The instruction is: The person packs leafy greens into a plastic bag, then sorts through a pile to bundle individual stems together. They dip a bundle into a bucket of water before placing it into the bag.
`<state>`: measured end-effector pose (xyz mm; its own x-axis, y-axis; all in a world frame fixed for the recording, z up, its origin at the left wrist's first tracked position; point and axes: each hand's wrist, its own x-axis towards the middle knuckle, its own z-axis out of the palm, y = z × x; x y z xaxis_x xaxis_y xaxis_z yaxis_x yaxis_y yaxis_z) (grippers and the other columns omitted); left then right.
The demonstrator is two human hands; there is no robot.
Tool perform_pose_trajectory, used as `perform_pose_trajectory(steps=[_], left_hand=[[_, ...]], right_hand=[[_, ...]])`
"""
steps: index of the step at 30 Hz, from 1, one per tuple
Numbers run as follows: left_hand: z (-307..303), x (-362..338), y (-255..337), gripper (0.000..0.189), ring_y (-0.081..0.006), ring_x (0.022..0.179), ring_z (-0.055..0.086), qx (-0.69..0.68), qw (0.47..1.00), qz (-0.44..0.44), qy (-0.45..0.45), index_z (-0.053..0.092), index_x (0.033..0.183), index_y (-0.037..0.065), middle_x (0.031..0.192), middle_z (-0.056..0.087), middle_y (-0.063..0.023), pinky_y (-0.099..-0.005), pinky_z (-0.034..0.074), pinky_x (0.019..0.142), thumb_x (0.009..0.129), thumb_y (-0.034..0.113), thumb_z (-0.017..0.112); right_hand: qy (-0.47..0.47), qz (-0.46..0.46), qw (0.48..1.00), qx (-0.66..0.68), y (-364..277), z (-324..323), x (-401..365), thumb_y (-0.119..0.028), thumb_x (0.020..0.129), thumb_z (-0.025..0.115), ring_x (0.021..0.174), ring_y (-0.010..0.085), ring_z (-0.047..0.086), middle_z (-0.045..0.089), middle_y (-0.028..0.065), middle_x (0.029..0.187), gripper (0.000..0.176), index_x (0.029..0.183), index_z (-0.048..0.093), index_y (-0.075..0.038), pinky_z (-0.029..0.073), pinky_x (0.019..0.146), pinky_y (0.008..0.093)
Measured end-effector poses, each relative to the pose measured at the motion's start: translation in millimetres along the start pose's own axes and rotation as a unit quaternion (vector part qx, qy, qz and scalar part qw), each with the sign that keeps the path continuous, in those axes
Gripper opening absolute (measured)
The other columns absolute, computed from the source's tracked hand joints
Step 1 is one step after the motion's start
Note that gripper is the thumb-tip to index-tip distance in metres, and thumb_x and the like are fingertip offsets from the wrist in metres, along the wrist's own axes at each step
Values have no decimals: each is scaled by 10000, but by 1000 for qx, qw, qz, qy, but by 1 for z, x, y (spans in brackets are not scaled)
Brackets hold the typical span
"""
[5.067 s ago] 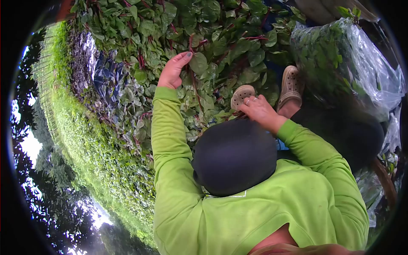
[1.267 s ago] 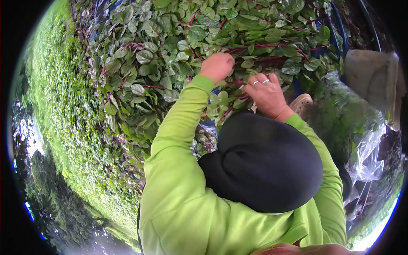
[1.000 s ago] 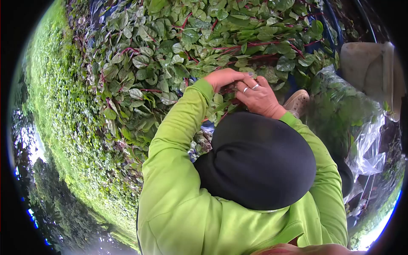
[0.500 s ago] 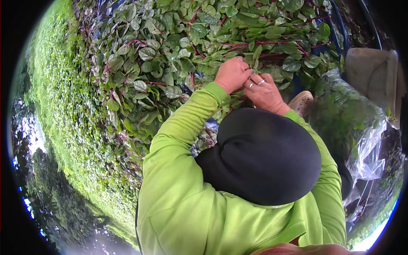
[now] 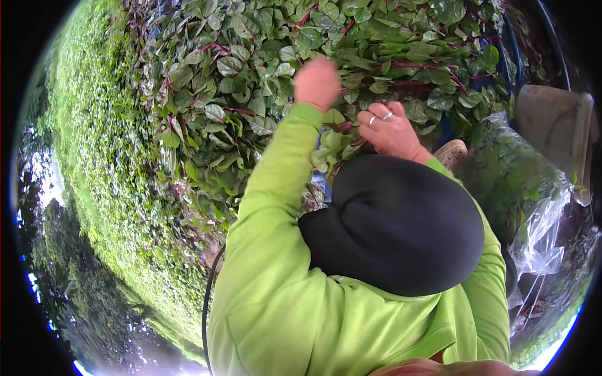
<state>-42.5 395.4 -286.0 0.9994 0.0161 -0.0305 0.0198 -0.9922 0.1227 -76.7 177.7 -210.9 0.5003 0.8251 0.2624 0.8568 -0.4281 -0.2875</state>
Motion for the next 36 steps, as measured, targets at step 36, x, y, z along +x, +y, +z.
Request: perform_pose_trajectory(steps=[36], left_hand=[[4,10,74,135,-335,926,625,-213,932,292,10,673,978,66,919,658,-121,-468,499,829,855,117,651]], right_hand=[[-61,349,934,44,-14,32,-90,-139,842,584,1081,267,633,672,96,1068,183,993,682,-103,339,1141,498]])
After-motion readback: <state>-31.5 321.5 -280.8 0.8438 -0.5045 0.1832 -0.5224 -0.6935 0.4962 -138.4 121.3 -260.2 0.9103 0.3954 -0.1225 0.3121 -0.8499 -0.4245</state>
